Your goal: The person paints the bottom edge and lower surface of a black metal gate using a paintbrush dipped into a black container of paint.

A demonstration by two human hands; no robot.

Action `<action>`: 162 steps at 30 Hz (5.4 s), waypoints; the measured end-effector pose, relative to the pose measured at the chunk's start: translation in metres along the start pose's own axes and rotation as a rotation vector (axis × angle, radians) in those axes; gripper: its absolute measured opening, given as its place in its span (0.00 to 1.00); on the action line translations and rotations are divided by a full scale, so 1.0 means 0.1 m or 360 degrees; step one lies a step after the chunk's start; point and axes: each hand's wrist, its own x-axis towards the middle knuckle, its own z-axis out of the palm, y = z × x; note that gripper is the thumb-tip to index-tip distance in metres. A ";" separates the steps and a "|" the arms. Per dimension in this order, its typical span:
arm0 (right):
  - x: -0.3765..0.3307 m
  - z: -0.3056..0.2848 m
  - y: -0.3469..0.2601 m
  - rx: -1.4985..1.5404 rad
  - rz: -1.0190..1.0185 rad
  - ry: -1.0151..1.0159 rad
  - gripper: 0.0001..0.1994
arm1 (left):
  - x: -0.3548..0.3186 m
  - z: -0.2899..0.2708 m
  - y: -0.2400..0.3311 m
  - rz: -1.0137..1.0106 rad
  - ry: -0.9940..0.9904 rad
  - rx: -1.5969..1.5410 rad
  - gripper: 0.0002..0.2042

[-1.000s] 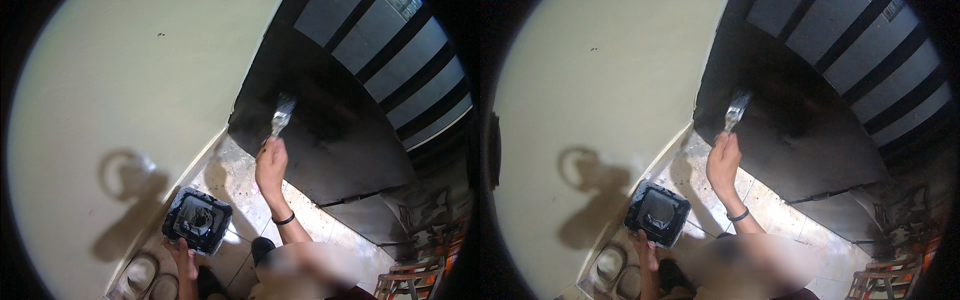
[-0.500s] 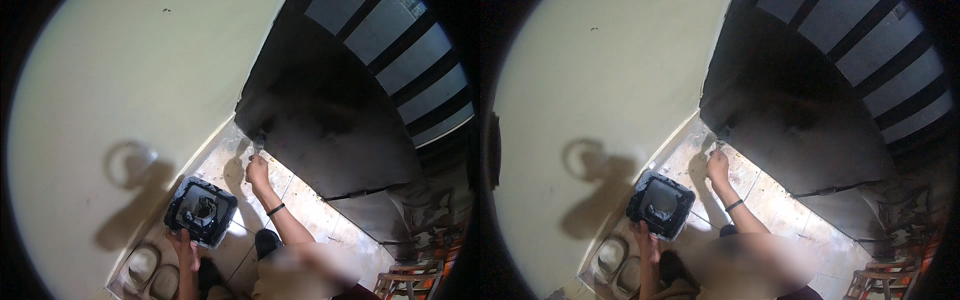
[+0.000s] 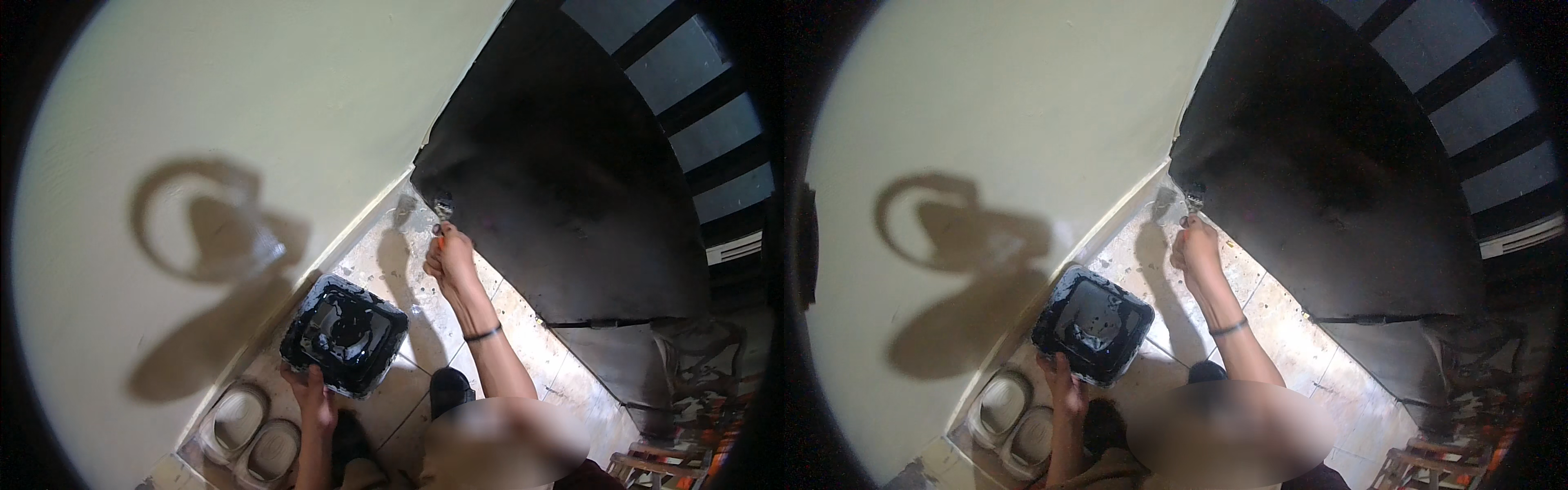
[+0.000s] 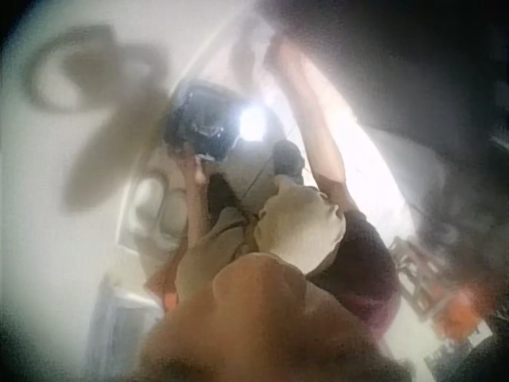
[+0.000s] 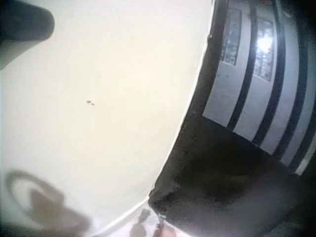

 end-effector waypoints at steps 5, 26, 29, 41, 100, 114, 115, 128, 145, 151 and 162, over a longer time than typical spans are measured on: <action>0.45 0.05 -0.17 0.0145 -0.0111 0.0117 0.13 | -0.01 -0.01 0.02 -0.0035 -0.0025 0.0007 0.38; -0.25 -0.04 0.04 -0.0145 -0.0269 0.0113 0.13 | 0.00 -0.06 -0.01 0.0049 -0.0045 0.0073 0.42; 0.31 -0.25 0.35 -0.0244 0.0025 0.0216 0.14 | 0.01 0.01 -0.04 0.0015 -0.0104 0.0002 0.42; 0.53 -0.12 0.21 0.0043 0.0206 -0.0002 0.13 | 0.00 0.00 -0.04 -0.0033 -0.0046 -0.0007 0.42; 0.45 -0.45 0.79 -0.1154 -0.1115 0.0582 0.18 | -0.10 0.15 0.17 0.0087 -0.0171 0.0082 0.39; -2.91 -1.57 -1.40 -0.0730 0.0058 0.0239 0.17 | -1.23 1.88 1.67 0.0028 -0.0200 0.0463 0.38; -3.23 -1.68 -1.62 -0.0704 0.0101 0.0285 0.17 | -1.45 2.11 1.80 0.0032 -0.0181 0.0537 0.38; -7.81 -1.56 -3.77 -0.0104 0.0097 0.0906 0.16 | -4.81 4.58 3.40 -0.0236 -0.0651 0.0706 0.41; -11.46 -4.25 -4.01 0.0304 -0.0514 0.1879 0.20 | -8.15 6.45 3.39 -0.0358 -0.1272 0.0115 0.29; -11.73 -4.44 -4.29 0.0261 -0.0722 0.1719 0.23 | -8.20 6.85 3.86 -0.0228 -0.1045 0.0154 0.31; -11.82 -4.24 -4.54 0.0005 -0.0681 0.1402 0.21 | -7.46 7.17 5.76 0.0326 -0.1058 0.0269 0.27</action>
